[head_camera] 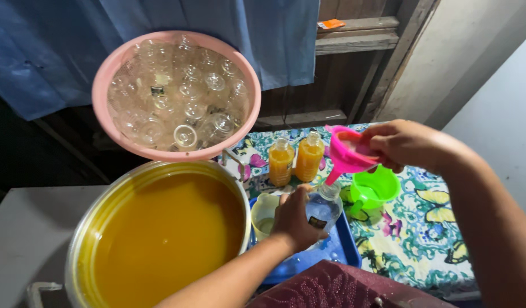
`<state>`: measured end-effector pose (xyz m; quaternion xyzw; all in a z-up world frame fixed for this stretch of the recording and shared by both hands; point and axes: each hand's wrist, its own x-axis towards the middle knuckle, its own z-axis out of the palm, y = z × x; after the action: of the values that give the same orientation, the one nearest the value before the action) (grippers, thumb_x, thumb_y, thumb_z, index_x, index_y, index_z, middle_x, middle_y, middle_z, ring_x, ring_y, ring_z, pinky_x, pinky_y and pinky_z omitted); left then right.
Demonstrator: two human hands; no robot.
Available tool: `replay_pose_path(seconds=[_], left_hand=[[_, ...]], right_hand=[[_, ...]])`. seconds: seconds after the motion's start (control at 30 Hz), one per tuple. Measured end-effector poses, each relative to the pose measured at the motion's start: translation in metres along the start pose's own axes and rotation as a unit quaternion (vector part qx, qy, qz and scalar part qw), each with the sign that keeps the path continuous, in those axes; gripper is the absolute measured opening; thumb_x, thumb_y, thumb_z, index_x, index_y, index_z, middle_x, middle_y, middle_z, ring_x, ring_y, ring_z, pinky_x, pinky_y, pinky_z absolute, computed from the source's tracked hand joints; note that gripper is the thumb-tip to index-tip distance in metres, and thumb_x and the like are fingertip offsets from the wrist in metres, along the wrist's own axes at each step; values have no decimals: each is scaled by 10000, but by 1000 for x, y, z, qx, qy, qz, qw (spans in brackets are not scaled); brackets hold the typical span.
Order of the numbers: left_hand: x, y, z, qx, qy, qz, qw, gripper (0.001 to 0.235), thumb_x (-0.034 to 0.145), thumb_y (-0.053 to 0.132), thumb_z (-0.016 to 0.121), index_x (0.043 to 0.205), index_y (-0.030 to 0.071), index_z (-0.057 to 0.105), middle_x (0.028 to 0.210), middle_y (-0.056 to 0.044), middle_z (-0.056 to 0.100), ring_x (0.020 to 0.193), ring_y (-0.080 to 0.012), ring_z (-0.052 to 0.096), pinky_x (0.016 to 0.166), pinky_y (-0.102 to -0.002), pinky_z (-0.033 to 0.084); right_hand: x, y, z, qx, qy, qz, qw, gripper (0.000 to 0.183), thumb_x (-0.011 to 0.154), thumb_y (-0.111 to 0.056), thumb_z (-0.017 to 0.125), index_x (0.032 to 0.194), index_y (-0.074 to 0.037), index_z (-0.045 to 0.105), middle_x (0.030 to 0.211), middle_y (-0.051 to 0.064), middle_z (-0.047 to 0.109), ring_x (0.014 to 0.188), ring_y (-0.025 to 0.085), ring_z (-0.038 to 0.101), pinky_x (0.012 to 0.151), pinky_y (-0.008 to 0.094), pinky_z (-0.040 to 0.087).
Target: The person scoops yellow liquid from a large pot using a measuring cup and pours it through a pink funnel into clear plastic bottles placed on a blue tray. The person repeats this process for multiple bottles, arranging filled bottles on the table.
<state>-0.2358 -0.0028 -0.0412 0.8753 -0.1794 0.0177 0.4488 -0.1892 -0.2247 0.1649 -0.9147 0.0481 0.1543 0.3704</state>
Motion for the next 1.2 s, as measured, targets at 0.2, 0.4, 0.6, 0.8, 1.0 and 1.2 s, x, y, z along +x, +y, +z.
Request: replay_pose_path(seconds=[0.2,0.4,0.6,0.8,1.0,1.2], left_hand=[[2,7,9,31,-33,-14,999,1063,569,240,939,1438,147,335,1314,-161,587,1220,-432,500,1023,-480,439],[14,-12,25,93,-129,-12,987,968,692,128,831,1492,149,287,1292,-226,554,1212,-445,549,1011,-483,471],[12,-31,37,104,-184,-61,975,952,765,29,723,1546,208,208,1371,-224,476,1252,-452,531,1004,-492,474],[6,-12,19,74,-139,-56,986,929,708,-45,693,1509,174,275,1455,-204,419,1280,-445,498,1004,-473,462],[-36,1,11,65,35,-204,976,444,764,63,669,1185,66,532,1248,-195,633,1206,-383,599,993,-437,487],[-55,-55,35,-308,112,-630,704,520,826,149,698,1315,-6,617,1305,-228,685,1195,-420,680,953,-548,555]], right_hand=[[10,34,14,-31,23,46,998,304,1015,-195,501,1169,-78,735,747,115,698,601,214,596,546,370,493],[21,62,63,-31,-18,66,997,329,955,-200,552,1199,-69,730,853,122,735,651,185,679,566,371,600],[25,74,98,28,30,96,995,325,957,-135,581,1243,-29,693,872,164,746,654,241,753,572,388,605],[17,69,101,-11,41,76,996,420,977,-298,605,1339,-88,649,849,207,748,608,255,720,562,401,585],[3,67,75,-49,-54,-8,997,834,814,-357,866,1517,-187,451,1210,83,728,1000,174,679,847,312,532],[-7,68,68,-9,-122,-29,992,739,781,-216,821,1463,-258,538,1304,20,723,1124,173,705,952,326,572]])
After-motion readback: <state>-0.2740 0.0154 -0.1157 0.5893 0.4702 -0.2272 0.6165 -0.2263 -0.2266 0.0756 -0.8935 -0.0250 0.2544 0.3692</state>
